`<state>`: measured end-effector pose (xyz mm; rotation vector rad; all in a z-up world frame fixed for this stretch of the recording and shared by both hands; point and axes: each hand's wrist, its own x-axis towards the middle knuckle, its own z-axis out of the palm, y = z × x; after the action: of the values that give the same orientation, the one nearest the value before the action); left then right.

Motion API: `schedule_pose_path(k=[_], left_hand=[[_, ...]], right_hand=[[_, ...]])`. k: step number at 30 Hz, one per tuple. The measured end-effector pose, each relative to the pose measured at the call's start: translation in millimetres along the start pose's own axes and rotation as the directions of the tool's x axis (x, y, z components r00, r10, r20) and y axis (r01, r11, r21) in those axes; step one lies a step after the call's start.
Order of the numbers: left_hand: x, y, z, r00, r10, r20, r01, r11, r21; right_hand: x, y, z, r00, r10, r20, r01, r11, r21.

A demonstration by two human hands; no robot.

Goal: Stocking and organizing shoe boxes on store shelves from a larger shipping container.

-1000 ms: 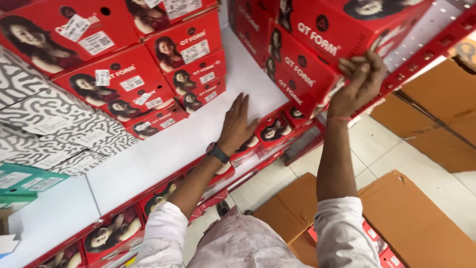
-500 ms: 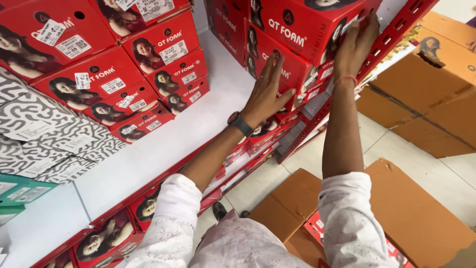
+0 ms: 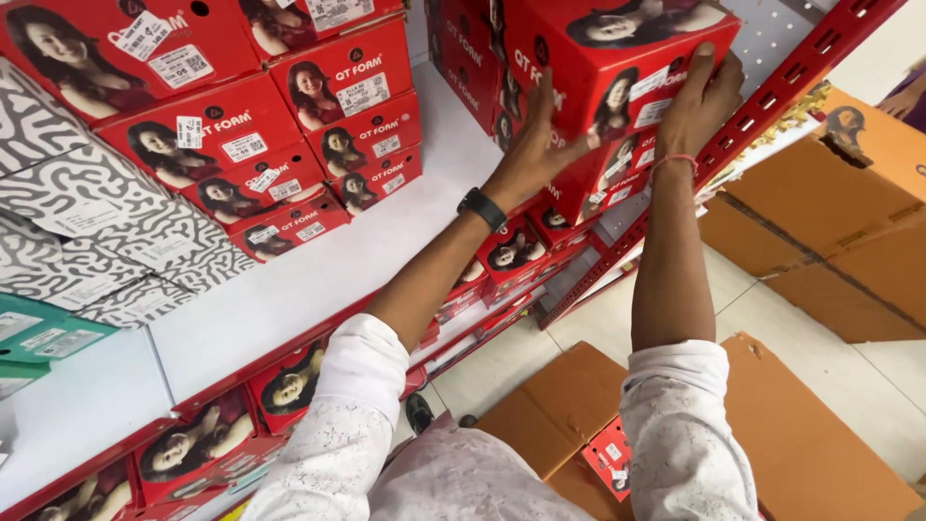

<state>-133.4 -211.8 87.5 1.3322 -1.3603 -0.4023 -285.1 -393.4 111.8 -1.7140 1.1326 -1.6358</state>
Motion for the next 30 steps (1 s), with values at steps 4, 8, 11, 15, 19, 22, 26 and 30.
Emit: schedule_pose_path(k=[4, 8, 11, 15, 19, 22, 26, 30], left_hand=[[-9.9, 7.5, -15.9, 0.999, -0.023, -0.048, 0.015, 0.989, -0.149], [-19.4, 0.2, -34.9, 0.996, -0.046, -0.081, 0.026, 0.973, -0.227], [-29.6, 2.0, -48.1, 0.997, -0.061, -0.04, 0.049, 0.965, -0.257], [-56.3, 27.2, -66.1, 0.997, -0.073, -0.002, 0.07, 0.958, -0.278], [-77.9, 40.4, -76.8, 0.999, -0.04, -0.017, 0.036, 0.977, -0.208], [-94.0, 52.7, -85.9, 0.998, -0.049, -0.029, 0.045, 0.989, -0.139], [-108.5, 62.4, -93.6, 0.993, 0.091, -0.078, -0.092, 0.996, -0.009], [-116.8, 91.8, -102.8, 0.983, 0.162, -0.084, -0.156, 0.985, 0.077]], right_hand=[[-27.0, -16.3, -4.3, 0.999, -0.011, 0.036, 0.006, 0.989, 0.15], [-66.7, -65.0, -22.1, 0.958, -0.179, 0.223, 0.085, 0.923, 0.374], [-88.4, -94.3, -40.5, 0.908, -0.21, 0.363, 0.053, 0.917, 0.396], [-107.5, -100.4, -49.8, 0.85, -0.295, 0.437, 0.111, 0.91, 0.4], [-125.1, -106.8, -53.4, 0.835, -0.355, 0.42, 0.145, 0.879, 0.455], [-139.1, -107.7, -54.6, 0.842, -0.383, 0.381, 0.212, 0.883, 0.419], [-152.2, -110.9, -57.5, 0.854, -0.418, 0.309, 0.238, 0.843, 0.482], [-158.8, -128.3, -64.1, 0.859, -0.459, 0.226, 0.251, 0.763, 0.596]])
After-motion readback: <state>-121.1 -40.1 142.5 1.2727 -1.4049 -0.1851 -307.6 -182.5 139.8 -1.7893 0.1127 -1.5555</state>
